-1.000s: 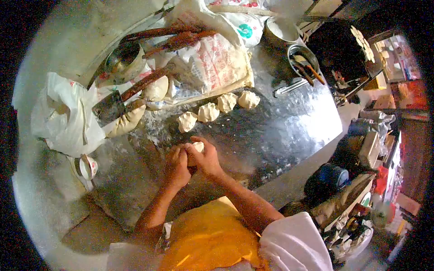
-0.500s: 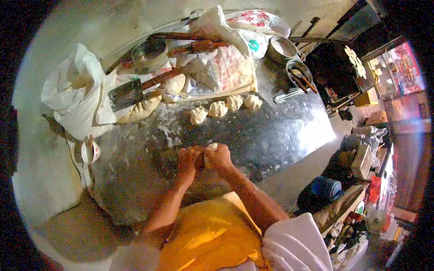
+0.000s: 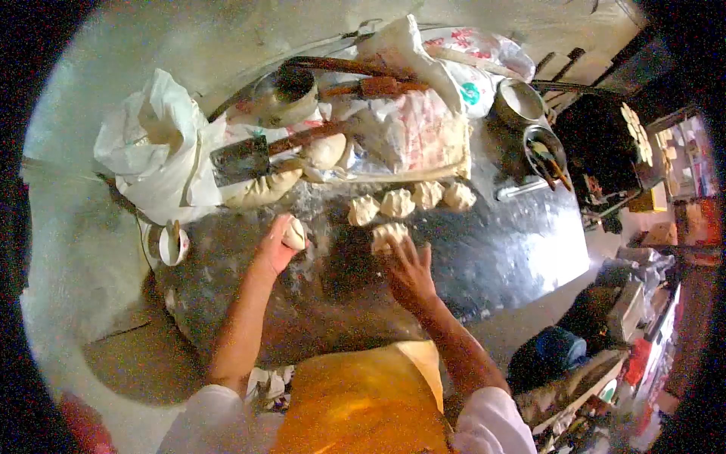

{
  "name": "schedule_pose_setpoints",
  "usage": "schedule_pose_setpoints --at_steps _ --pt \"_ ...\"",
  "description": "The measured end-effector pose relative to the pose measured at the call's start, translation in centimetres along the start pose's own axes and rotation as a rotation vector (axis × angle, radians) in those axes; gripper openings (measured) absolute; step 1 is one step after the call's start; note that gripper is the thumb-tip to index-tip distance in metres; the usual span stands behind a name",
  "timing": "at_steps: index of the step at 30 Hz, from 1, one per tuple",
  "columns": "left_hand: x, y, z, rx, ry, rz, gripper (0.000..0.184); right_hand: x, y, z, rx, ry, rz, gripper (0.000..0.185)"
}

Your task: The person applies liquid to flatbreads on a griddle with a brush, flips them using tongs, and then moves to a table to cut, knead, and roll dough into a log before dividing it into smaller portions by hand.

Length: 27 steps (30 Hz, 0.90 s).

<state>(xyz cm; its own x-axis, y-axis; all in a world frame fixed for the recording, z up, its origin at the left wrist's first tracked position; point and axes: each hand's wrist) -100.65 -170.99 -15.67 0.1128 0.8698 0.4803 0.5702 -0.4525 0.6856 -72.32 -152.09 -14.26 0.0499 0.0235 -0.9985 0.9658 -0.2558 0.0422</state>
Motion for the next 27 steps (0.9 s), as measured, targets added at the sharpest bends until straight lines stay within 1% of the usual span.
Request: schedule_pose_setpoints --at_steps 1,2,4,5,6,8,9,10,12,13,14,16,17,19,20,22,24,26,27 --pt "-0.3 -1.3 -0.7 0.014 -0.004 -0.008 0.030 1.8 1.0 -0.4 0.048 -0.179 -0.075 0.050" --pt "-1.6 -2.5 -0.6 0.005 0.077 0.011 0.028 1.4 0.8 -0.4 0.031 -0.192 -0.066 0.050" --pt "-2.2 -3.3 -0.1 -0.034 0.232 0.064 0.023 -1.1 1.4 -0.6 0.153 -0.360 -0.138 0.049" --pt "-2.2 -3.6 0.3 0.016 0.219 0.006 0.030 0.1 1.5 -0.9 0.199 -0.334 -0.146 0.051" --pt "-1.3 -3.4 0.3 0.022 0.220 0.002 0.030 1.3 1.7 -1.5 0.193 -0.338 -0.148 0.051" --pt "-0.3 -2.4 -0.1 0.215 -0.068 0.011 0.036 3.5 2.8 -2.6 0.303 -0.248 -0.047 0.054" --pt "1.3 -1.3 -1.1 0.242 -0.192 -0.030 0.041 3.9 3.5 -3.0 0.308 -0.213 -0.020 0.057" --pt "0.5 -2.1 -1.6 0.247 -0.197 -0.042 0.041 3.8 3.4 -3.2 0.306 -0.204 -0.033 0.057" --pt "-1.9 -3.4 -2.8 0.841 -0.594 -0.171 0.046 3.8 3.1 -3.0 0.324 -0.197 -0.038 0.056" --pt "-1.7 -3.3 -4.7 0.913 -0.744 -0.291 0.051 3.9 3.1 -3.0 0.319 -0.197 -0.030 0.056" --pt "-2.8 -3.5 -6.3 1.057 -0.970 -0.351 0.045 4.0 3.0 -3.1 0.312 -0.184 -0.032 0.058" --pt "-3.6 -3.4 -8.6 1.413 -1.406 -0.380 0.037 4.0 2.9 -2.9 0.299 -0.170 -0.030 0.060" --pt "-3.5 -3.1 -8.7 1.407 -1.405 -0.384 0.037 4.0 2.9 -2.8 0.312 -0.164 -0.028 0.060" --pt "-2.7 -3.2 -8.8 1.274 -1.500 -0.298 0.031 4.0 2.6 -2.8 0.324 -0.153 -0.030 0.059" --pt "-2.7 -3.4 -8.8 1.271 -1.499 -0.298 0.031 4.0 2.6 -2.8 0.323 -0.152 -0.043 0.059" --pt "-3.0 -3.6 -8.7 1.222 -1.592 -0.176 0.032 4.1 2.8 -2.7 0.316 -0.151 -0.051 0.059" --pt "-3.7 -4.4 -8.5 1.244 -1.569 -0.150 0.030 4.2 2.7 -2.7 0.328 -0.152 -0.039 0.059" --pt "-4.1 -5.2 -7.9 1.326 -1.642 -0.122 0.028 4.8 3.1 -2.7 0.331 -0.140 -0.015 0.057" --pt "-3.9 -5.6 -7.7 1.283 -1.621 -0.138 0.029 5.1 3.3 -2.9 0.336 -0.130 0.010 0.055"
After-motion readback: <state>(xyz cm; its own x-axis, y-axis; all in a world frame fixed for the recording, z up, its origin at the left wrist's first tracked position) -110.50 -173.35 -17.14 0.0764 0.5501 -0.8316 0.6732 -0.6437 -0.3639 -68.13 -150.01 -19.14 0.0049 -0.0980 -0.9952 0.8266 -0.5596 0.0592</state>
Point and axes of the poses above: each hand's wrist, its own y-axis away from the middle knuckle, its own x-axis out of the palm, z = x × y, and after that the axes turned 12 degrees about y, right-handed
